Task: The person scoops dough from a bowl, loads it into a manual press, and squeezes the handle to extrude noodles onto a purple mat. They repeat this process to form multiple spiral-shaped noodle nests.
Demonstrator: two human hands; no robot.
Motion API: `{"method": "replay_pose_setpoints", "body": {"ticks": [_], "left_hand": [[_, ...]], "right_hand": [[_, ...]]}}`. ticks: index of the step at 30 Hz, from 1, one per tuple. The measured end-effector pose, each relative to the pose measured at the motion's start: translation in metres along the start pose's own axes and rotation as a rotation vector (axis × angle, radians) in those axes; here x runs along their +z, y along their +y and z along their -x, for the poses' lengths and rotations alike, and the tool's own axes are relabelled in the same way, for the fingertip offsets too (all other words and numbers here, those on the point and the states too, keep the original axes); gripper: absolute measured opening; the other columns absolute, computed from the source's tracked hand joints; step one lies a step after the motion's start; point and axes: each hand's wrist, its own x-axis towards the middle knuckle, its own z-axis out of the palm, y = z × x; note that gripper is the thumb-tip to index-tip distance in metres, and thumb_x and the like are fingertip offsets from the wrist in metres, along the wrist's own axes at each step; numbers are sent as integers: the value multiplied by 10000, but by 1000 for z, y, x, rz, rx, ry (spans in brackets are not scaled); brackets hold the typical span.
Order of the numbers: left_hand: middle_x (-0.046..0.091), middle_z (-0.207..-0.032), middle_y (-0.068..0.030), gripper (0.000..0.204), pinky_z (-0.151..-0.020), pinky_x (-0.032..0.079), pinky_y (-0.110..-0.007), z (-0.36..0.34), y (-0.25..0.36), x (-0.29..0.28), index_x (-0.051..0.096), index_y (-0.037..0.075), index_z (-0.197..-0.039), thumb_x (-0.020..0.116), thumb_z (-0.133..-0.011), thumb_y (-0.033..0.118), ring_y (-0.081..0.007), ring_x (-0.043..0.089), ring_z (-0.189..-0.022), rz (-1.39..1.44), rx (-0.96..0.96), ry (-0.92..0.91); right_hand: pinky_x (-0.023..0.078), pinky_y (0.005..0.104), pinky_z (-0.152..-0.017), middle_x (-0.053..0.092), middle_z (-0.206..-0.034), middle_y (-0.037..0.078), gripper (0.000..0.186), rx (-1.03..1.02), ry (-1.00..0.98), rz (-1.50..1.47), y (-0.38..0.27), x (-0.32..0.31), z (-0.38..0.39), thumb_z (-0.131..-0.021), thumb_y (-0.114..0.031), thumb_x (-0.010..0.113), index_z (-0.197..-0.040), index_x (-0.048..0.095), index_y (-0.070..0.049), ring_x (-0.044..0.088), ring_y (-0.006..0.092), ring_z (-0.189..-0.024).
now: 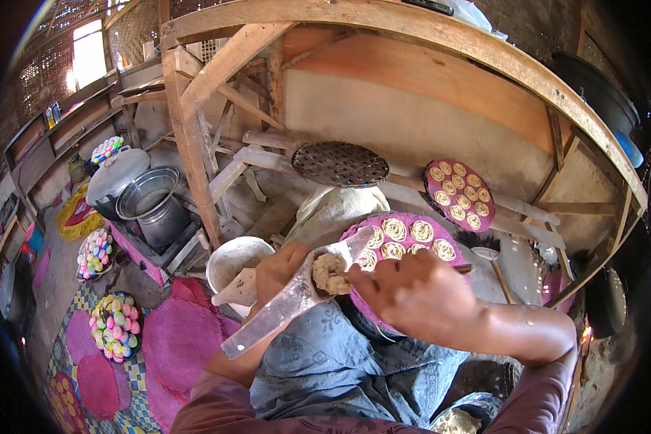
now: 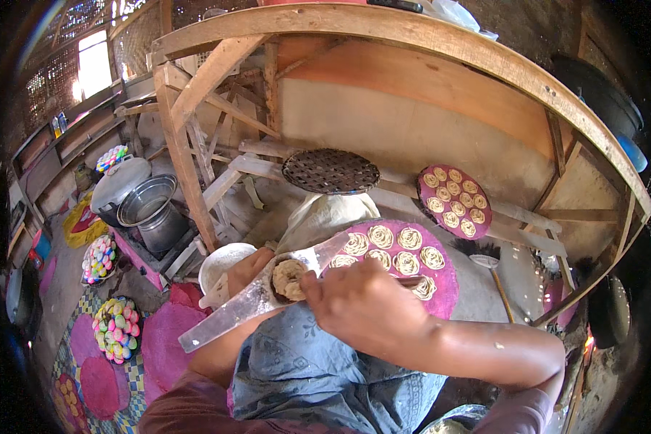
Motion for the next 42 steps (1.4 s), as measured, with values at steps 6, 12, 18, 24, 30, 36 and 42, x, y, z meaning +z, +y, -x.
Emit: {"method": "replay_pose_setpoints", "body": {"ticks": [6,12,18,24,30,36,42], "left_hand": [[646,-813,-87,354,-655,517,-412,-1,-25,-12,652,113,-913,819,-635,256,-318,639,-737,-63,-75,127],[623,-804,-100,309,-645,516,-397,-2,-21,-21,654,89,-880,790,-650,243,-313,635,-750,-37,-42,174],[605,-802,-92,399,-635,511,-400,-9,4,-25,634,90,-900,821,-606,284,-311,632,-728,2,-30,69],[567,-731,-67,499,-591,504,-389,17,12,-6,632,116,-859,862,-510,387,-274,622,-663,-73,26,-64],[677,-866,-90,377,-696,535,-393,31,-21,-9,684,91,-918,826,-635,296,-294,663,-764,-103,-79,19],[670,-966,-136,417,-813,531,-406,36,-7,8,660,48,-996,804,-673,269,-318,639,-947,-73,-54,50],[641,-1122,-164,460,-877,508,-377,27,-25,12,615,0,-1114,780,-725,182,-282,641,-990,-7,-204,-27]], "right_hand": [[406,267,-465,507,-654,-32,336,109,-118,-31,8,-17,11,-801,-170,609,-1131,672,-149,537,107,-543],[394,272,-469,491,-637,-28,327,168,50,48,18,-13,11,-775,-167,600,-1093,664,-125,526,112,-531],[404,275,-490,496,-617,-31,298,46,116,54,10,-11,13,-762,-192,595,-1015,674,-54,541,116,-552],[409,263,-491,507,-647,-22,330,-40,48,-80,-14,19,8,-796,-170,590,-1102,669,-76,547,127,-568],[385,273,-433,508,-615,-23,344,179,12,-292,-1,14,50,-802,-130,601,-1137,674,-131,522,108,-509],[486,376,-625,554,-890,178,621,649,245,-1180,-63,83,29,-851,68,564,-1425,440,-134,592,277,-747],[502,344,-668,608,-837,174,544,613,124,-1414,-121,98,51,-905,41,550,-1425,430,-68,589,293,-657]]}}
